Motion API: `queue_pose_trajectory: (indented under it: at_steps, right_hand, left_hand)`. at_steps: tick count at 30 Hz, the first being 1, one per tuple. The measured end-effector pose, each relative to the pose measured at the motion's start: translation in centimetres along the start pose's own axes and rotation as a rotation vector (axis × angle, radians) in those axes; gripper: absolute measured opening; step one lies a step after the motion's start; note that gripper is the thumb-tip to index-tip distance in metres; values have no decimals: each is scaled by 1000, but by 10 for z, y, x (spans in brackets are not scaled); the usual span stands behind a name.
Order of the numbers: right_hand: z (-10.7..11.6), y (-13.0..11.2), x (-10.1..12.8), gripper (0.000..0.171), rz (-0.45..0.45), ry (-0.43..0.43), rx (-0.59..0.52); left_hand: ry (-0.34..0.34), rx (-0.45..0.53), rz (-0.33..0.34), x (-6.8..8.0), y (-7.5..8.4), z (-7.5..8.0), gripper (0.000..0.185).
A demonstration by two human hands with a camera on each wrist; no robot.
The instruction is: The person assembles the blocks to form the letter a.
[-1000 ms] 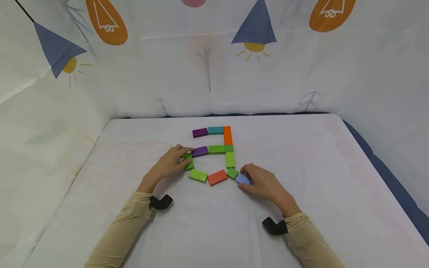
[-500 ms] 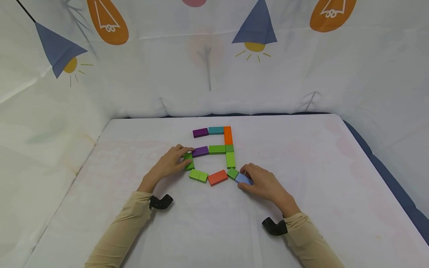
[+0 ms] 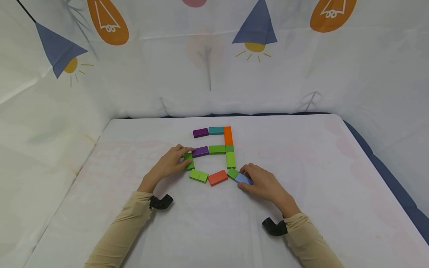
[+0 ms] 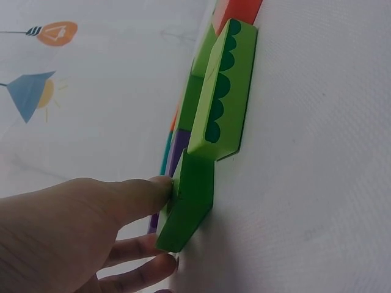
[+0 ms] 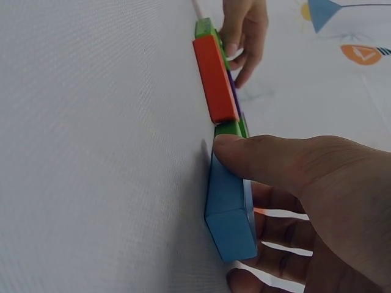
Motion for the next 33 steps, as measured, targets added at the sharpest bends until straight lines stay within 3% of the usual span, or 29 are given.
queue_pose_trajectory:
  at_steps: [33]
  right_hand:
    - [-1, -1, 0, 41, 4, -11, 22]
  left_hand:
    - [-5, -3, 12, 1, 1, 0, 43]
Point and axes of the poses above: each hand's wrist, its own x-axis away from the middle knuckle, its own z-axis out of the back of the hand, y = z × x, the point moved 8 cm from there along -x, towards the middle knuckle, and after that the axes turned 1 degree about x, right-handed, at the moved point
